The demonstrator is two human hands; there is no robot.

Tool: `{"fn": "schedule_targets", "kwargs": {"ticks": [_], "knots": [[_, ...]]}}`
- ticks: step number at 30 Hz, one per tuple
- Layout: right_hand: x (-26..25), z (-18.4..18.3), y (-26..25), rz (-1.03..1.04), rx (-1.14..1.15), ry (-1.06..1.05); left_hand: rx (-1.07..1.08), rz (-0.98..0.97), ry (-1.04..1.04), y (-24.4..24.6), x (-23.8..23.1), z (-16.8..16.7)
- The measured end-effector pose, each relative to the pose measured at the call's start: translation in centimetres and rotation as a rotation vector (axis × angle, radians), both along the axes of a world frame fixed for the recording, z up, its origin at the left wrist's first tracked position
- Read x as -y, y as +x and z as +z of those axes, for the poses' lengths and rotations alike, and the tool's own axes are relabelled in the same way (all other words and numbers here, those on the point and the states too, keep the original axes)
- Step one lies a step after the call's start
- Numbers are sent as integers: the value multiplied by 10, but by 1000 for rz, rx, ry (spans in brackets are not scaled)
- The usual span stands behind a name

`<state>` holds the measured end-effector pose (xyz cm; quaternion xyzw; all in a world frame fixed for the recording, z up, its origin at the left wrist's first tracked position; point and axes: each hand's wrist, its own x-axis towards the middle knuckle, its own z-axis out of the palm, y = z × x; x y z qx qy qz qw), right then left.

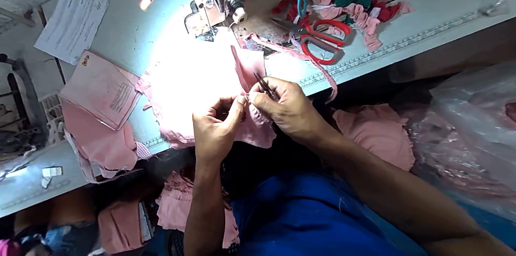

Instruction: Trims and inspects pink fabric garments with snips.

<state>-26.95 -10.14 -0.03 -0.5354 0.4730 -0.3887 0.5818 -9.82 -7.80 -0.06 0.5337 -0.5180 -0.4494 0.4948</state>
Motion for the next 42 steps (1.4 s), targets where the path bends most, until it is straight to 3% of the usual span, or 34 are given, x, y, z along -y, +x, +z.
{"fn": "schedule_targets", "kwargs": {"ticks": [2, 5, 7, 10, 18, 28, 42], "knots": [[-5, 13, -7, 13, -65, -27, 7, 12, 0, -1, -1, 2], [-14, 29, -17, 119, 134, 88, 2, 17, -6, -3, -2, 5], [-16, 28, -20, 192, 216, 215, -5, 11, -11, -5, -2, 6], [-15, 20, -21, 177, 163, 323, -17, -5, -19, -8, -2, 6], [-13, 16, -18, 135, 137, 382, 5, 5, -19, -10, -3, 5], [-13, 8, -12, 68, 62, 237, -15, -5, -20, -13, -2, 3], [-10, 9, -7, 70, 337, 452, -66, -17, -9, -9, -2, -1]]}}
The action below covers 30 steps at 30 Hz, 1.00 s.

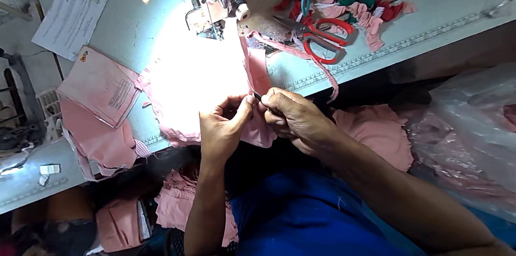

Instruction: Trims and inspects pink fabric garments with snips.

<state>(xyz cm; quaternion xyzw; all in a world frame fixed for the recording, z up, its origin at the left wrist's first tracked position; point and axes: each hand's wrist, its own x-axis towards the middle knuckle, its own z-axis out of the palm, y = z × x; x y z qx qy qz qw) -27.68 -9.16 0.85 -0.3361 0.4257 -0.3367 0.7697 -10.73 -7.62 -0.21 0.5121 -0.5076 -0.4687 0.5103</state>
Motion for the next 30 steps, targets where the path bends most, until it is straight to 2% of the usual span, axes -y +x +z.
{"fn": "schedule_targets", "kwargs": {"ticks": [7, 17, 22, 27, 30], "knots": [[0, 3, 1, -17, 48, 83, -28, -7, 11, 1, 1, -1], [0, -3, 0, -15, -45, -92, -60, -14, 15, 2, 1, -1], [1, -1, -1, 11, -166, -172, -8, -1, 7, 0, 0, 0], [2, -3, 0, -13, -389, -318, 25, -4, 5, -1, 0, -1], [2, -3, -1, -5, -387, -317, 27, 1, 9, -1, 0, -1]]}}
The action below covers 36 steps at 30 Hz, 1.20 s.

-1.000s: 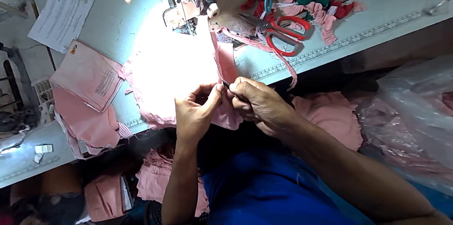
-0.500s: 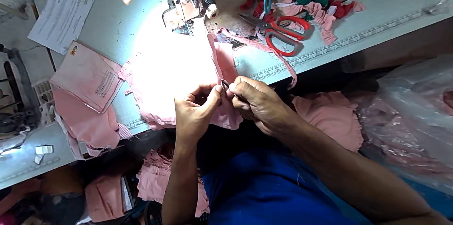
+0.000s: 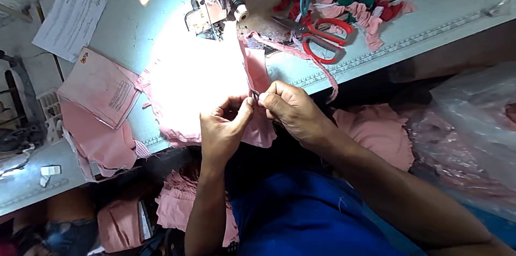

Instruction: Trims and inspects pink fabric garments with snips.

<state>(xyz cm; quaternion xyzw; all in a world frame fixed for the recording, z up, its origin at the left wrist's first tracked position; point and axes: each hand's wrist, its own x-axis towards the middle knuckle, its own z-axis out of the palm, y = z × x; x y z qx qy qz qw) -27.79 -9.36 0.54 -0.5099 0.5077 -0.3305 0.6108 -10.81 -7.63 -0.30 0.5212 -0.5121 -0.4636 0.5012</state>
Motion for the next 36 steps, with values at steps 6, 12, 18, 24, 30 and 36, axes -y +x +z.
{"fn": "schedule_targets", "kwargs": {"ticks": [6, 12, 18, 24, 30, 36], "knots": [[0, 0, -3, 14, 79, 110, -27, 13, 1, -2, 0, -3], [4, 3, -1, 25, 163, 204, -4, 24, -11, -1, 0, -3], [5, 4, -1, 15, 147, 196, 13, 14, 4, -2, 1, -4], [4, -2, 2, 7, 349, 338, -13, 29, 25, 0, -1, -5], [12, -3, 2, 81, 415, 447, -52, 75, 68, 5, 3, -12], [9, -7, -1, 101, 109, -10, -69, 101, 2, 2, 2, -9]]}}
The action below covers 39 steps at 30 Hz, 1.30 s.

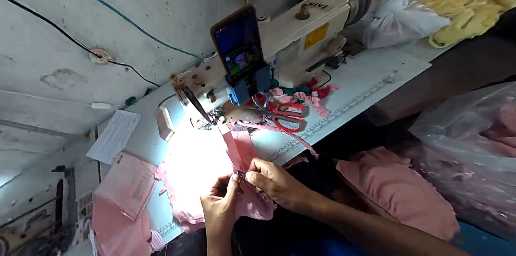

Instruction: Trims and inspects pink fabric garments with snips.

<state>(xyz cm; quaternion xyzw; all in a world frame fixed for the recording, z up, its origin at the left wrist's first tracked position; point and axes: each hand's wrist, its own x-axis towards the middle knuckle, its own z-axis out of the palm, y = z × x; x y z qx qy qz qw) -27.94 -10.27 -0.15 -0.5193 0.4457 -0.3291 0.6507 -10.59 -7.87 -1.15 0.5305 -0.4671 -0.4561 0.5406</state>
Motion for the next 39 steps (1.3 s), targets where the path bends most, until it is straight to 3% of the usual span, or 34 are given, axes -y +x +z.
{"fn": "schedule_targets", "kwargs": {"ticks": [4, 9, 13, 21, 27, 31, 34, 39], "knots": [[4, 3, -3, -58, 70, -10, 78, -23, 8, -2, -5, 2], [3, 3, -2, -43, -307, -254, 87, -4, -25, -3, -10, 2], [1, -13, 4, -118, -418, -532, 166, -67, -27, 4, -10, -1], [-6, -16, 15, -160, -603, -765, 266, -74, -67, 13, -4, 5], [-2, -13, 13, -97, -691, -841, 358, -74, -52, 15, -6, 0], [-1, -21, 21, -144, -689, -779, 442, -80, -56, 15, -6, -3], [-2, -25, 30, -218, -662, -709, 348, -38, -73, 16, -3, -6], [-5, -21, 27, -171, -627, -674, 247, -43, 2, 16, -5, -1]]}}
